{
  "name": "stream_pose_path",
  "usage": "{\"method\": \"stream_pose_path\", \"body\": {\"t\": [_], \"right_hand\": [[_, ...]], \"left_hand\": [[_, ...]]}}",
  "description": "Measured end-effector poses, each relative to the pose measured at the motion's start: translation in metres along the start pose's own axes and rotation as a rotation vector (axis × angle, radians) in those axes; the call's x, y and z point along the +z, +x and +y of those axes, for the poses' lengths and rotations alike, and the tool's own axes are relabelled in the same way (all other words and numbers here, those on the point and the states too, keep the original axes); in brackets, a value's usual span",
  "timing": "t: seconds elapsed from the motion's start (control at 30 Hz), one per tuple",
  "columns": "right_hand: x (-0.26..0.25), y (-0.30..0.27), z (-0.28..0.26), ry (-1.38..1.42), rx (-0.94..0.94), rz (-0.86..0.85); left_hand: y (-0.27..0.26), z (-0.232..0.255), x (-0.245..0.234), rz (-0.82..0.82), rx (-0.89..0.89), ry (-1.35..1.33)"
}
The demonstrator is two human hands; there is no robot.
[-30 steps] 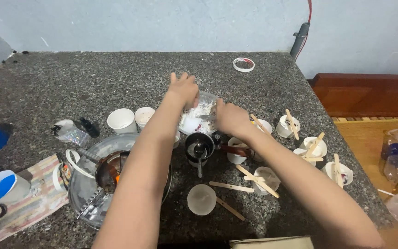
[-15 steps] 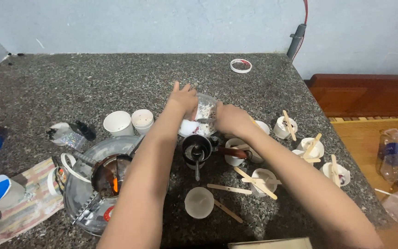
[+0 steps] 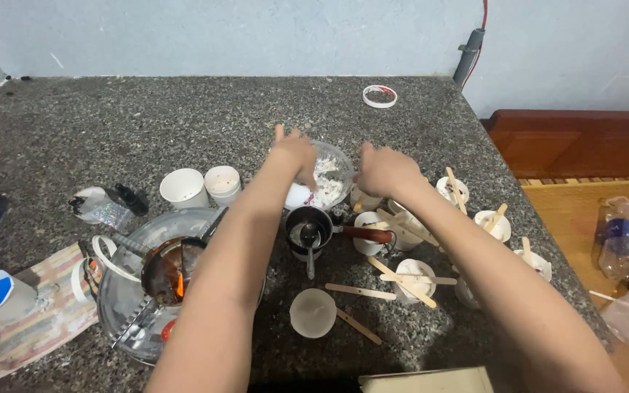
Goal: Melting wax in a small ladle over a portable burner and pouring it into prepared cups to make candles.
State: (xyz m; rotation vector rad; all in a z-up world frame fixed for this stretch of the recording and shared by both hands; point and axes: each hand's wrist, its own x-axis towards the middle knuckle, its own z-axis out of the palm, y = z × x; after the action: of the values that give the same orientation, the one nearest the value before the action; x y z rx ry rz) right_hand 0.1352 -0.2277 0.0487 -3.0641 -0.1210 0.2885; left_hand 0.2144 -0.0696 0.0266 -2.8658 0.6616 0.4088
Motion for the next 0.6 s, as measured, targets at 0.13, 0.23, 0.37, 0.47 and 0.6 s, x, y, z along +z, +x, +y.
{"method": "stream_pose_path", "body": {"t": [0.13, 0.23, 0.37, 0.47, 0.6], "right_hand": [[-0.001, 0.009, 0.010, -0.045, 0.000, 0.082], [0.002, 0.012, 0.016, -0.026, 0.009, 0.148], [-0.006, 0.003, 0.015, 0.024, 0.026, 0.167], [-0.011, -0.006, 0.013, 0.085, 0.042, 0.150], [-0.017, -0.015, 0.003, 0.117, 0.054, 0.126]], "left_hand": [[0.047, 0.005, 0.038, 0.069, 0.041, 0.027], [0.057, 0.010, 0.046, 0.116, 0.037, 0.030], [0.038, 0.010, 0.021, 0.151, 0.047, 0.020], [0.022, 0.002, -0.007, 0.104, 0.032, -0.143], [0.051, -0.012, -0.024, -0.241, 0.114, -0.288]]}}
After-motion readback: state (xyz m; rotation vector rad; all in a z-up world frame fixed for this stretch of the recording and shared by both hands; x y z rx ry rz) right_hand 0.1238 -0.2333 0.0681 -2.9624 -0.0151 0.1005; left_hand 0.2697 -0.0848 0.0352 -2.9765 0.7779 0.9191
